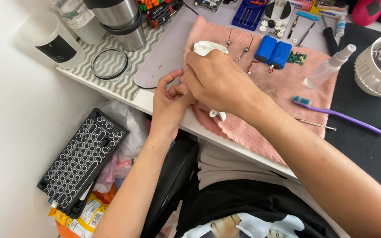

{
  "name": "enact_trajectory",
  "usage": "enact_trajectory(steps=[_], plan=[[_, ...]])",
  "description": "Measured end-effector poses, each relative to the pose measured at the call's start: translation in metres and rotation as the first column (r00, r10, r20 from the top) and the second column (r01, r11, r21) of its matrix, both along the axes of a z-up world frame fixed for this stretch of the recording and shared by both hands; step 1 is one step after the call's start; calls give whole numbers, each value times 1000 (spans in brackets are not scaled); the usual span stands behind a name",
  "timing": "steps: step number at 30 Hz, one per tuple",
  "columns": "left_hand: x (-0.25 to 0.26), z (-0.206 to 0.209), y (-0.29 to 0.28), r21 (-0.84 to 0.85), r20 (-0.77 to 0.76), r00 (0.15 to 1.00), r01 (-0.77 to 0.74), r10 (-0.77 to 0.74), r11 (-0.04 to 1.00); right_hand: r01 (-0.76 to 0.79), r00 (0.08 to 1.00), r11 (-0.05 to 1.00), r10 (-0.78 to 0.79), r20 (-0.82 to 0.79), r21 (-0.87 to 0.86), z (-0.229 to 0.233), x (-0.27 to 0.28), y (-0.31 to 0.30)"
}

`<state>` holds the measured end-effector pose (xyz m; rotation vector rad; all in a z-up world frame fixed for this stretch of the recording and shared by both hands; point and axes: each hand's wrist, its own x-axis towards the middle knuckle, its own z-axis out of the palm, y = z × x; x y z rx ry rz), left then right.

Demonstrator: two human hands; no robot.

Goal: The person cleans the interior and exterior of a white plastic device casing using a purple toothbrush and a pink cloth. They scrub the inside surfaces, wipe the parts with the cloth, and then use a small metal tool to clean crevices.

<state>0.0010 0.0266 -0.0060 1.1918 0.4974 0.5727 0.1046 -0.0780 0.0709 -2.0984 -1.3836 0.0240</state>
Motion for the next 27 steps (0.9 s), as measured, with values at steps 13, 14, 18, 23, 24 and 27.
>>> enact_trajectory(steps=[13,14,18,23,24,27], plan=[[-6,-6,-4,230,39,996,72,-83,970,23,999,990,-16,-45,139,-12,16,1],[-8,-3,-7,232,38,996,72,-83,970,22,999,990,-16,-46,141,-14,19,0],[-13,9,-14,274,67,992,82,-104,958,31,991,994,-16,-129,109,-3,19,-10],[-11,4,-4,184,97,981,151,-171,971,10,980,992,15,-199,125,1,28,-29],[-11,3,-1,146,106,973,188,-204,971,54,973,992,-27,-230,115,2,30,-34],[-13,1,9,120,129,949,273,-288,954,96,958,981,-46,-283,166,-4,41,-45]])
